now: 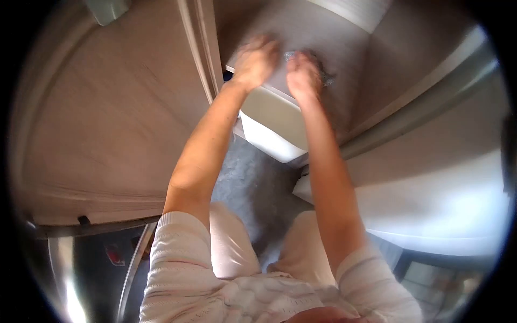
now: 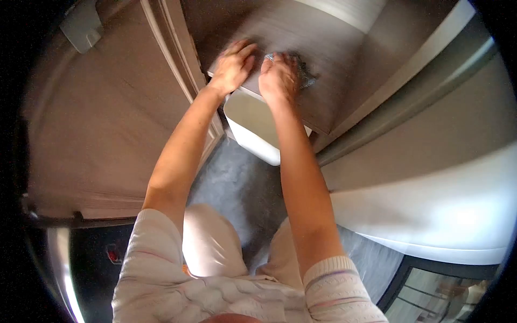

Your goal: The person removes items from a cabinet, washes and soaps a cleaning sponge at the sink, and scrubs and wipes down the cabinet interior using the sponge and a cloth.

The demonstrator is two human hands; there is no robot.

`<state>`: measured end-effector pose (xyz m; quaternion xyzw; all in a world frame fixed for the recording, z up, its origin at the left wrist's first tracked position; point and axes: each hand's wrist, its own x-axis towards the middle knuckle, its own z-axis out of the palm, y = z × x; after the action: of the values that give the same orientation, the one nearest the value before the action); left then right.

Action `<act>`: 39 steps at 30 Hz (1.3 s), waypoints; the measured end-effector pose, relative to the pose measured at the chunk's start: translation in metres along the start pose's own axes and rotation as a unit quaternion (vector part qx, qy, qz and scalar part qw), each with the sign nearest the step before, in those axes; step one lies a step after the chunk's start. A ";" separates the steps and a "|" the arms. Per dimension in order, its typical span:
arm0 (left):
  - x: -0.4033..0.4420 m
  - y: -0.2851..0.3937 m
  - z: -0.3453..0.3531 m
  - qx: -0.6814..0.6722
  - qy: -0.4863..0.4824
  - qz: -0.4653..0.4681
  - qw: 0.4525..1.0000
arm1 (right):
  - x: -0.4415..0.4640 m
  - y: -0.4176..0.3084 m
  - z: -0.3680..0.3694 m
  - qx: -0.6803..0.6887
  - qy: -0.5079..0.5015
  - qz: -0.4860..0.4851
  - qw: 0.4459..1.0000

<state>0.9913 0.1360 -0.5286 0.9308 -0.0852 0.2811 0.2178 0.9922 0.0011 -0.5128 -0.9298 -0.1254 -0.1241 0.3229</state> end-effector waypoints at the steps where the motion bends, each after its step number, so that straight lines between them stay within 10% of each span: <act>1: -0.009 0.000 -0.002 0.066 -0.035 -0.052 0.996 | 0.008 0.001 0.015 -0.084 -0.042 0.013 0.996; 3: -0.012 0.001 -0.008 0.158 -0.148 -0.118 0.969 | 0.027 -0.006 0.018 -0.162 -0.142 0.031 0.976; 8: -0.006 0.000 -0.006 0.142 -0.162 -0.132 0.968 | 0.118 0.125 0.016 -0.250 -0.088 0.122 0.956; 11: -0.007 0.004 -0.008 0.140 -0.171 -0.131 0.966 | 0.100 0.081 -0.014 -0.183 -0.024 0.216 0.959; 16: -0.012 -0.002 -0.006 0.101 -0.085 -0.121 0.984 | 0.166 0.060 0.036 -0.282 -0.195 -0.019 0.939; 22: -0.023 -0.002 0.007 0.099 0.003 -0.115 0.988 | 0.158 0.015 0.080 -0.126 -0.148 -0.254 0.948; 32: -0.021 0.002 0.013 0.088 -0.008 -0.132 0.987 | 0.175 -0.007 0.087 -0.096 -0.224 -0.199 0.949; 39: -0.021 0.009 -0.006 0.110 -0.121 -0.155 0.974 | 0.272 0.097 0.107 -0.175 0.007 -0.174 0.969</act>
<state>0.9687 0.1313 -0.5330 0.9779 0.0658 0.1373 0.1430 1.2939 0.0367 -0.5643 -0.9348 -0.2596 -0.2047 0.1299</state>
